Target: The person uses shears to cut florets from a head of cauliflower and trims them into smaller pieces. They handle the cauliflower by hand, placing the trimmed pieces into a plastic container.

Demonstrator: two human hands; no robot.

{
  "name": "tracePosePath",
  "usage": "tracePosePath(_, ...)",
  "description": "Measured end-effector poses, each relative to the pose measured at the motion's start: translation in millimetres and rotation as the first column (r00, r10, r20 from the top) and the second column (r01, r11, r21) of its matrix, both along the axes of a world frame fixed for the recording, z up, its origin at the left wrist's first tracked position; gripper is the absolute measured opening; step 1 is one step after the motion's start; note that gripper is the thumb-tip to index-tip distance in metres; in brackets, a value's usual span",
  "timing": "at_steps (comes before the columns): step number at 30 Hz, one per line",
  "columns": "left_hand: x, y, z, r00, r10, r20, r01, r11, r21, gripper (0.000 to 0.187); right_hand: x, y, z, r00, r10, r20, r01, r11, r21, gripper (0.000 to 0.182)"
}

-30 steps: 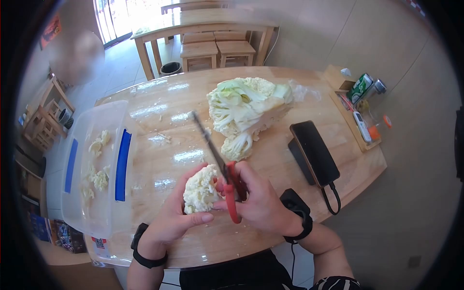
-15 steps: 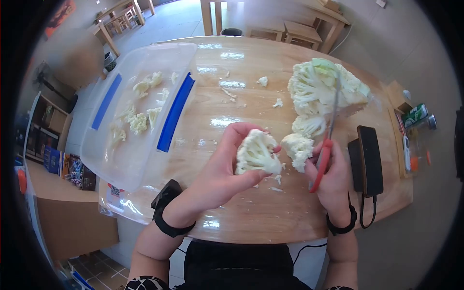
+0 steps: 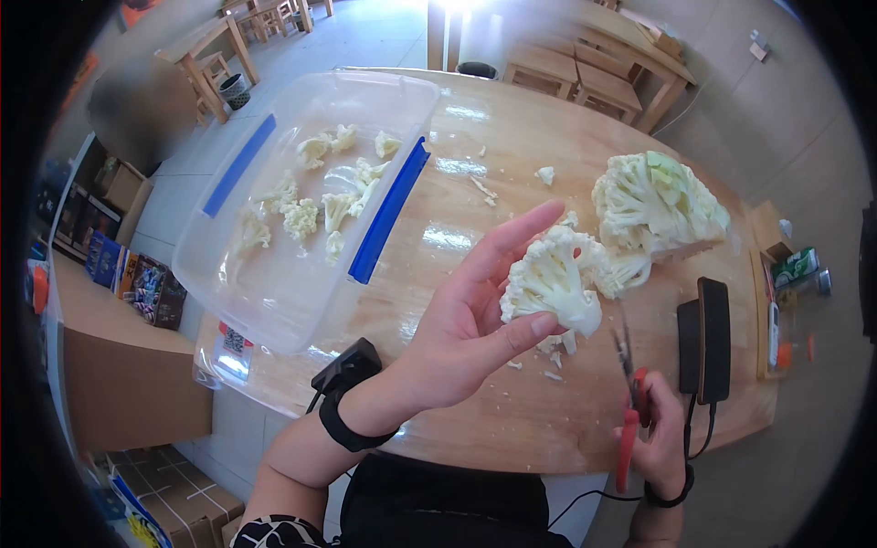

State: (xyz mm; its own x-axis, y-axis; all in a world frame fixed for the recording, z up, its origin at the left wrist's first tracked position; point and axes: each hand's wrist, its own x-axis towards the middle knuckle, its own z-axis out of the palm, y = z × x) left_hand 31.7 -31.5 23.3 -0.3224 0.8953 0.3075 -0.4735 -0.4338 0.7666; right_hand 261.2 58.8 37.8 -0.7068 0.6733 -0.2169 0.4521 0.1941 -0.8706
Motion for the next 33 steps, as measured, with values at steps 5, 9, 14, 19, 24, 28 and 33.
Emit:
tracePosePath(5,1.3,-0.8,-1.5,0.996,-0.013,-0.088,0.014,1.0,0.011,0.062,-0.6,-2.8,4.5,0.996,0.08,0.046,-0.079,0.997,-0.017,0.038)
tracePosePath(9,-1.2,-0.3,-3.7,0.943,-0.019,-0.331,0.008,0.999,-0.034,0.062,-1.9,-0.3,5.6,0.989,0.121,0.09,-0.12,0.993,-0.02,0.038)
tracePosePath(14,-0.5,-1.0,-3.1,0.96,0.045,-0.277,-0.042,0.999,0.018,0.058,-5.5,-3.7,8.9,0.996,0.07,0.059,-0.065,0.993,-0.095,0.036)
tracePosePath(19,-1.3,-1.7,0.6,0.954,-0.08,-0.289,0.07,0.997,-0.045,0.06,-7.1,-2.8,11.7,0.988,0.14,0.069,-0.136,0.989,-0.055,0.034)
tracePosePath(24,-1.3,1.6,-5.1,0.916,-0.05,-0.398,0.043,0.999,-0.026,0.058,-12.5,-3.5,14.1,0.985,0.127,0.114,-0.116,0.988,-0.098,0.031)
tracePosePath(28,-2.4,1.4,-1.4,0.859,-0.002,-0.512,-0.033,0.998,-0.06,0.056,-12.6,-4.3,13.6,0.98,0.123,0.154,-0.1,0.984,-0.148,0.029)
tracePosePath(33,-3.2,4.3,-6.2,0.861,0.0,-0.509,-0.037,0.997,-0.062,0.056,-10.6,-3.7,10.3,0.981,0.152,0.122,-0.138,0.983,-0.119,0.023)
